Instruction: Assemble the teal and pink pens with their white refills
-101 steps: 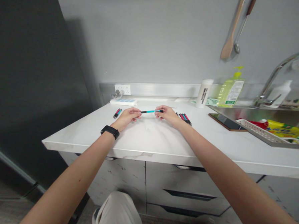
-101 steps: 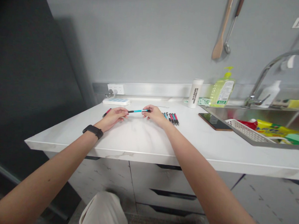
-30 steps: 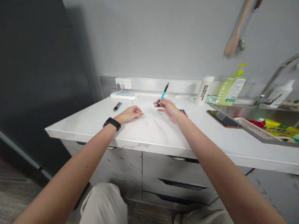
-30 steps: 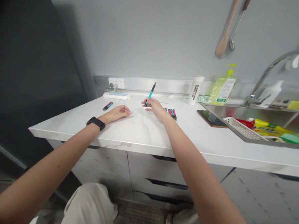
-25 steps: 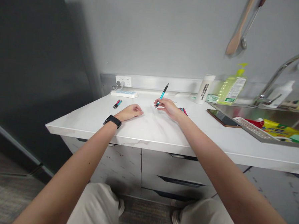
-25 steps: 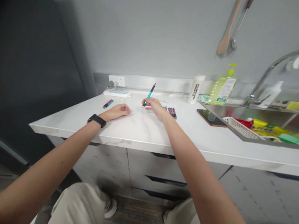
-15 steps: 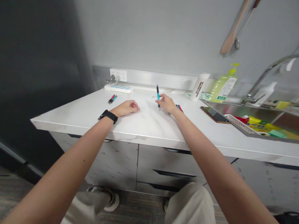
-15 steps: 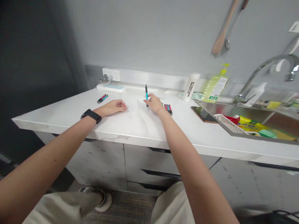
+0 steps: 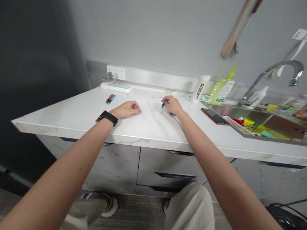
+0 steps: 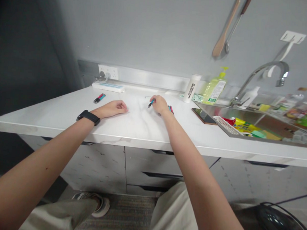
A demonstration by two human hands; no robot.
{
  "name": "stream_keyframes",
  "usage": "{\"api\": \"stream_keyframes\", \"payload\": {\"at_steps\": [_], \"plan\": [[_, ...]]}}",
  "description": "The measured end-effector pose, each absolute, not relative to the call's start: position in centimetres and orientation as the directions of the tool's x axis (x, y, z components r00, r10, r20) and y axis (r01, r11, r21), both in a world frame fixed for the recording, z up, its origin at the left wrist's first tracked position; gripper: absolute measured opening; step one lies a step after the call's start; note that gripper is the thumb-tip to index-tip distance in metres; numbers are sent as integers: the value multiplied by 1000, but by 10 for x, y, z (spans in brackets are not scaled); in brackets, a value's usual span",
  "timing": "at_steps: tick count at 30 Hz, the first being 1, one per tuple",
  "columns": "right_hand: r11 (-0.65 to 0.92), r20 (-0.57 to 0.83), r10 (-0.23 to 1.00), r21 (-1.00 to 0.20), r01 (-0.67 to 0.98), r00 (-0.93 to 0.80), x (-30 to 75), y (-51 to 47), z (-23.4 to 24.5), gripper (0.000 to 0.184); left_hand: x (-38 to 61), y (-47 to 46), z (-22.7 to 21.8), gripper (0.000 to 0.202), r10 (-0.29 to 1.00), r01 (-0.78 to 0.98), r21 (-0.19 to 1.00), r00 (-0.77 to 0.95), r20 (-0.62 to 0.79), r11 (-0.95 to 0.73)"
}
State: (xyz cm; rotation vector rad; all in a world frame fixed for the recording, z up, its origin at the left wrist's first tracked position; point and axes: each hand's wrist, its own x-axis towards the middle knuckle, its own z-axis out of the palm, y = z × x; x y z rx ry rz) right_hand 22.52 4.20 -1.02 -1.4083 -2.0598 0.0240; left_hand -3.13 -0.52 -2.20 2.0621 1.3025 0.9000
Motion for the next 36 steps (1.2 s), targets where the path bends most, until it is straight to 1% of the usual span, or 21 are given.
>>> {"api": "stream_keyframes", "payload": {"at_steps": [4,9,11,13,16,19,21,24,28,30,32,36], "plan": [[425,423,862,-302,853,-280,230,40,-10,41,-30,-8,-20,28,918,566,728,304,254,-388],[377,311,909,-338,862,-276,236,43,-11,42,-29,-10,-19,27,920,609,693,311,239,-386],[354,287,921,-330,875,-265,239,45,-11,41,-29,-9,-19,29,914,622,673,323,244,-399],[322,306,925,-313,894,-226,243,47,-11,41,-29,-8,-19,29,910,635,655,334,245,-410],[237,352,928,-316,919,-119,247,50,-11,41,-28,-10,-18,30,912,660,632,336,234,-405],[156,320,947,-349,924,-39,249,51,-11,35,-27,-12,-16,31,915,681,612,334,228,-401],[146,299,954,-362,921,-34,248,50,-11,30,-26,-13,-16,32,914,690,600,335,230,-404],[173,299,952,-348,921,-65,244,49,-12,22,-26,-13,-16,33,912,698,588,341,227,-408],[211,277,953,-322,923,-122,238,49,-15,16,-25,-14,-16,33,915,715,571,343,214,-402],[237,276,949,-306,922,-152,235,50,-17,18,-25,-14,-16,34,916,724,563,343,209,-399],[250,292,942,-289,924,-163,231,50,-19,24,-24,-15,-15,34,916,728,557,348,203,-400],[188,325,940,-253,949,-100,227,45,-18,36,-24,-15,-14,34,915,734,549,350,199,-400]]}}
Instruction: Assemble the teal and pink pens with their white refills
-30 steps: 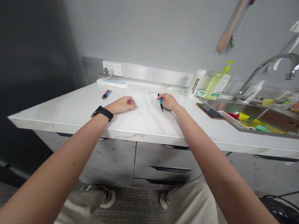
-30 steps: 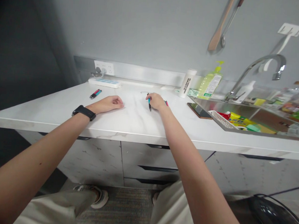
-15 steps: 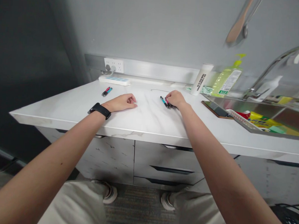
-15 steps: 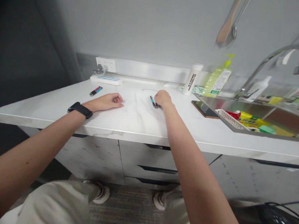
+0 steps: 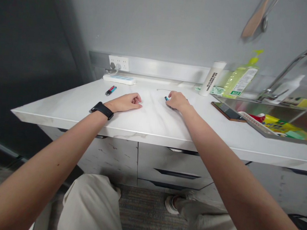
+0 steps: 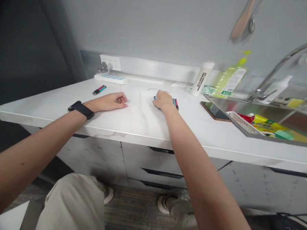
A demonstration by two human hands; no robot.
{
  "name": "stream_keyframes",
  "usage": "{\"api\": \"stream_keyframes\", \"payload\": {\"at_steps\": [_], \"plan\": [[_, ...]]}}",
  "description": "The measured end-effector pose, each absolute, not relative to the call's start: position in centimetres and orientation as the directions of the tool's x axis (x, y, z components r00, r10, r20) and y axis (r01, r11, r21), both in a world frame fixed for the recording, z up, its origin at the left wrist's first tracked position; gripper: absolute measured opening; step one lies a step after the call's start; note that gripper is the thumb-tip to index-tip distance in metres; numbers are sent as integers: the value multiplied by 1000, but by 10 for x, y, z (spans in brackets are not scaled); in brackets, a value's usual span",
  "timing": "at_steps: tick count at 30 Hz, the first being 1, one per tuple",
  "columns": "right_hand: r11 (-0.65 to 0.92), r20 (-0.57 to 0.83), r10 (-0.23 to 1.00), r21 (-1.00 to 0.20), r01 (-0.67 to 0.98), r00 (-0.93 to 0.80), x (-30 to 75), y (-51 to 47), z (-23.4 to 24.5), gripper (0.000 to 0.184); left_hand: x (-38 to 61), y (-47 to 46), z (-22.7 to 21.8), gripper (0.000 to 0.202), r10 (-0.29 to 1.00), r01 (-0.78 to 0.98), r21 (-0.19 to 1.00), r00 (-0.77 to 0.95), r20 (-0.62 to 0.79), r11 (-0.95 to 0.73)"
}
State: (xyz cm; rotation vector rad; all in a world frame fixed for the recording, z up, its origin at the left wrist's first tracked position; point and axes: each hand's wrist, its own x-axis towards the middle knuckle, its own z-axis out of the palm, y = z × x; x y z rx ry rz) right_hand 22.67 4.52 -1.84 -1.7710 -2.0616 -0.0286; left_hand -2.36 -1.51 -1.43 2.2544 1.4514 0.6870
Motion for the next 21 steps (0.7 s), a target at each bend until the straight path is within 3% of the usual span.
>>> {"api": "stream_keyframes", "payload": {"at_steps": [3,9,15,21], "plan": [[150,346,936,-231,961,-63,227,40,-16,37,-24,-15,-15,34,912,739,535,357,203,-409],[178,326,940,-204,963,-105,227,40,-15,20,-25,-13,-17,31,901,726,535,373,222,-432],[171,302,950,-272,947,-84,223,40,-18,30,-25,-13,-17,30,905,711,563,365,217,-422],[118,353,935,-226,967,-32,222,39,-19,37,-26,-11,-18,29,897,699,564,376,232,-439]]}}
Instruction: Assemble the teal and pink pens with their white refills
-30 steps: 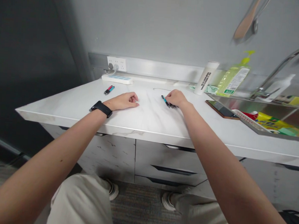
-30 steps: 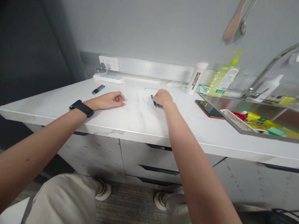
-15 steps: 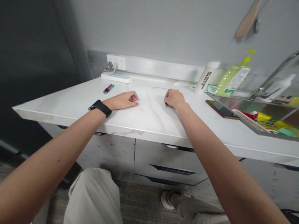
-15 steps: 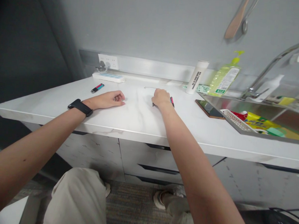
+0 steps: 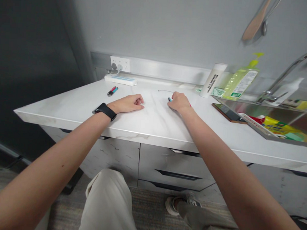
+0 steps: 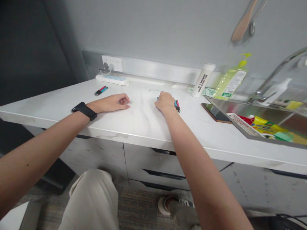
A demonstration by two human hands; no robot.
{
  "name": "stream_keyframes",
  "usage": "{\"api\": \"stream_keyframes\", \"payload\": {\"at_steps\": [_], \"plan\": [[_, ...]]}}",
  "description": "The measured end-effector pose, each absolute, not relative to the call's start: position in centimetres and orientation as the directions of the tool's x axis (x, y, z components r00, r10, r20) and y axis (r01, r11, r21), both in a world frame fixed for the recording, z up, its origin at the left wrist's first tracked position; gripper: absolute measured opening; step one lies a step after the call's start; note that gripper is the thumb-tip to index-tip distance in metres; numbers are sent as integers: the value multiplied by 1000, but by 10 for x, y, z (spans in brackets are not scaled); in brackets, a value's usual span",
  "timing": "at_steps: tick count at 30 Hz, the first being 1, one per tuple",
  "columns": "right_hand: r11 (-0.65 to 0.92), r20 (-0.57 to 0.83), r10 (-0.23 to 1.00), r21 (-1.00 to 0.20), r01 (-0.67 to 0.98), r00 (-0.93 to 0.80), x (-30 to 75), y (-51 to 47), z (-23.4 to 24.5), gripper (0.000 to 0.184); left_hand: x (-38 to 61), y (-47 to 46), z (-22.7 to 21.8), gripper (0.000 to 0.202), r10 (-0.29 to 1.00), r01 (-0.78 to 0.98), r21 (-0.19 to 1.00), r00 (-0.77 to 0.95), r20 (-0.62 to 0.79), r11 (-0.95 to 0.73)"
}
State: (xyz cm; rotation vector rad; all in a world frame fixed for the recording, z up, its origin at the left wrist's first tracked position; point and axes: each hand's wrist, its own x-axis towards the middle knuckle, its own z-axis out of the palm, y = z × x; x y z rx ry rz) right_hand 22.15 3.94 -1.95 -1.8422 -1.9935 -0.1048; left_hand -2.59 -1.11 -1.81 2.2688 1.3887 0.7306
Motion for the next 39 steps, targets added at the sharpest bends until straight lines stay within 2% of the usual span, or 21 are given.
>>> {"api": "stream_keyframes", "payload": {"at_steps": [6,10,15,23,28,39], "plan": [[71,369,928,-289,955,43,232,40,-12,28,-26,-12,-18,30,899,722,537,380,217,-435],[-4,363,920,-373,928,149,241,39,-5,29,-26,-10,-20,32,893,709,545,388,228,-447],[-5,338,927,-423,906,163,247,39,-3,29,-27,-10,-20,35,890,733,507,401,217,-454],[127,245,969,-385,914,-31,237,38,-6,25,-26,-14,-18,33,888,737,496,405,219,-458],[181,219,969,-305,935,-116,237,42,-10,23,-26,-14,-20,30,887,715,527,404,225,-459],[170,167,977,-262,950,-129,235,37,-8,23,-28,-13,-21,22,885,675,574,393,251,-463]]}}
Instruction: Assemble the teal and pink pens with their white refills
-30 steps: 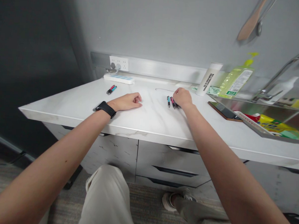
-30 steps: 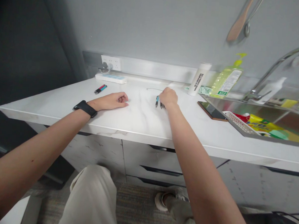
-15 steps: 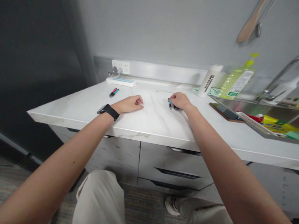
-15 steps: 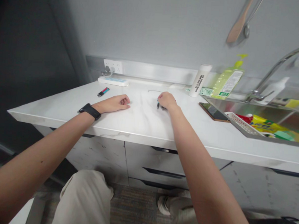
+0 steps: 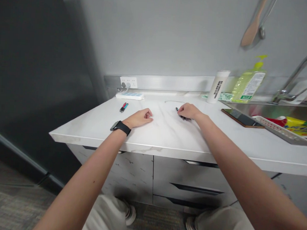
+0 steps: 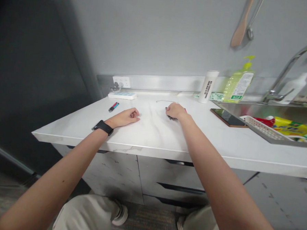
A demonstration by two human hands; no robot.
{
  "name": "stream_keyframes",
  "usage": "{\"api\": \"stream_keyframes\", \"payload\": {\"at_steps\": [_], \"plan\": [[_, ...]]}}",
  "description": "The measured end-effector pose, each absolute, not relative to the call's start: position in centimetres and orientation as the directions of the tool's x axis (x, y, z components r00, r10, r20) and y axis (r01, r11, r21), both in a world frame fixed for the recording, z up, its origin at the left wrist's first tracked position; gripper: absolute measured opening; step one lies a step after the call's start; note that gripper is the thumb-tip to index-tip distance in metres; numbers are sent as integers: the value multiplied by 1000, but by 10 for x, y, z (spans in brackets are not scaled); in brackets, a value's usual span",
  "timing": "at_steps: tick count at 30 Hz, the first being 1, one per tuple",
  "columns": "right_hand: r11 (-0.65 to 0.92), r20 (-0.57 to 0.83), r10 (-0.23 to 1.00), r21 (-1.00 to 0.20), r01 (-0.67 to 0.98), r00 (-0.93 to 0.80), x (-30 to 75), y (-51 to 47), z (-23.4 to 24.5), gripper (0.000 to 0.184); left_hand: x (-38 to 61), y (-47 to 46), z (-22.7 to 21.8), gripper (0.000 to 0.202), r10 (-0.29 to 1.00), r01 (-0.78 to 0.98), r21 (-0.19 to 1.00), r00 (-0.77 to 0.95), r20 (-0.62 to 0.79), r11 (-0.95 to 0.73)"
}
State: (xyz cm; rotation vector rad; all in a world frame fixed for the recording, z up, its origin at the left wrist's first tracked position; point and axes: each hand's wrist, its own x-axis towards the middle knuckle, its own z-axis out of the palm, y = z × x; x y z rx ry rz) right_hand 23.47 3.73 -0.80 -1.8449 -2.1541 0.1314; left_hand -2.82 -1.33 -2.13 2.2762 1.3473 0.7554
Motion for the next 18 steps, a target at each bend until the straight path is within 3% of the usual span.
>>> {"api": "stream_keyframes", "payload": {"at_steps": [10,12,15,18], "plan": [[184,161,975,-215,959,-151,234,43,-9,26,-27,-14,-20,17,887,702,543,351,299,-461],[183,146,977,-207,961,-155,233,43,-10,28,-30,-15,-15,15,917,789,495,210,338,-363],[162,143,980,-167,973,-138,230,39,-10,32,-42,-15,-9,18,889,888,459,-184,419,-33],[137,142,983,-130,982,-118,225,32,-7,39,-59,-13,-7,24,828,859,446,-429,362,250]]}}
